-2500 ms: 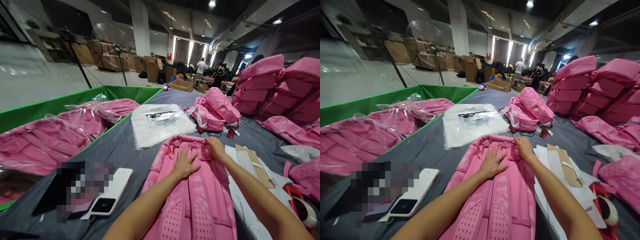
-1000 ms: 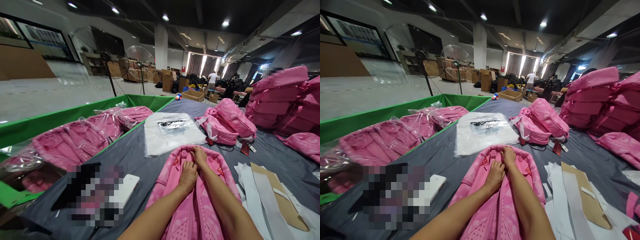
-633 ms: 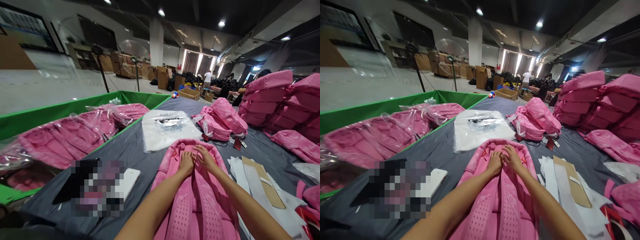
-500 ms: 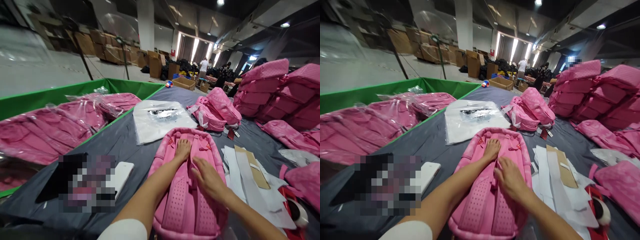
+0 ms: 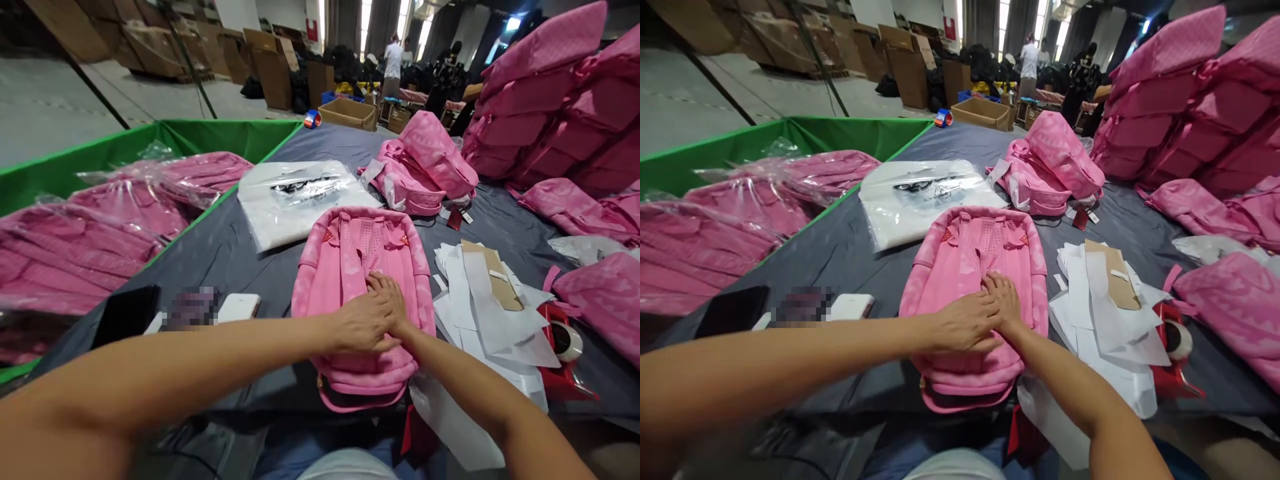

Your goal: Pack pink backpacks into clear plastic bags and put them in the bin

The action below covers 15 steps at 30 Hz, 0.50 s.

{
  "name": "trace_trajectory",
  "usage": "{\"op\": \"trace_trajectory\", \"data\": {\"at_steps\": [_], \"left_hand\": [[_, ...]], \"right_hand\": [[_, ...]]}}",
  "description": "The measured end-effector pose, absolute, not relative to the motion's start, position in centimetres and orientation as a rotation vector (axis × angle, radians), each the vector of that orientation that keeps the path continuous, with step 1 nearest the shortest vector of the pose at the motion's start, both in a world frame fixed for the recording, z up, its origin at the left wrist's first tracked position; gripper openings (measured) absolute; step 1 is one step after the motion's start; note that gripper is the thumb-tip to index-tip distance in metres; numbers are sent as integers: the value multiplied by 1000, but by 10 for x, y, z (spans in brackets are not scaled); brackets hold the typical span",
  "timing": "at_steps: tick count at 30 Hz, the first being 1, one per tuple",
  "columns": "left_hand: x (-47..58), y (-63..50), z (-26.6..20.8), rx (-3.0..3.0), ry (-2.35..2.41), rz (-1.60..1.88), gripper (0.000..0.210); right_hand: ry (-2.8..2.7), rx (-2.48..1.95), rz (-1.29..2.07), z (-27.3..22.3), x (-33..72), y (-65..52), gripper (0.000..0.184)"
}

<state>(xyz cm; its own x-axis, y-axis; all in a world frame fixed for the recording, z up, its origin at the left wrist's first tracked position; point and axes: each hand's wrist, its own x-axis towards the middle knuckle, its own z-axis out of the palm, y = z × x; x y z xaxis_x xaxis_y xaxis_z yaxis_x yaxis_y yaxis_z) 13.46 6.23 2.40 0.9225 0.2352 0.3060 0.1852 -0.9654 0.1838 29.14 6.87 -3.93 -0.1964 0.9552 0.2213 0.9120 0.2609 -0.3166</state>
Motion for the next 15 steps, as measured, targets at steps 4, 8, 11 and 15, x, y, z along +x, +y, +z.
{"op": "trace_trajectory", "data": {"at_steps": [4,8,11,15], "left_hand": [[138,71,-21,3028,347,404,15],[136,79,-34,3034,605,421,20],[130,85,-22,2987,798,407,26],[114,100,-12,2914,704,300,42]], "right_hand": [[-1684,-1592,381,-45,290,82,37],[-1521,-1435,572,-27,294,82,34],[-1870,-1225,413,6,298,64,25],[-2628,-547,212,39,295,31,15]]}}
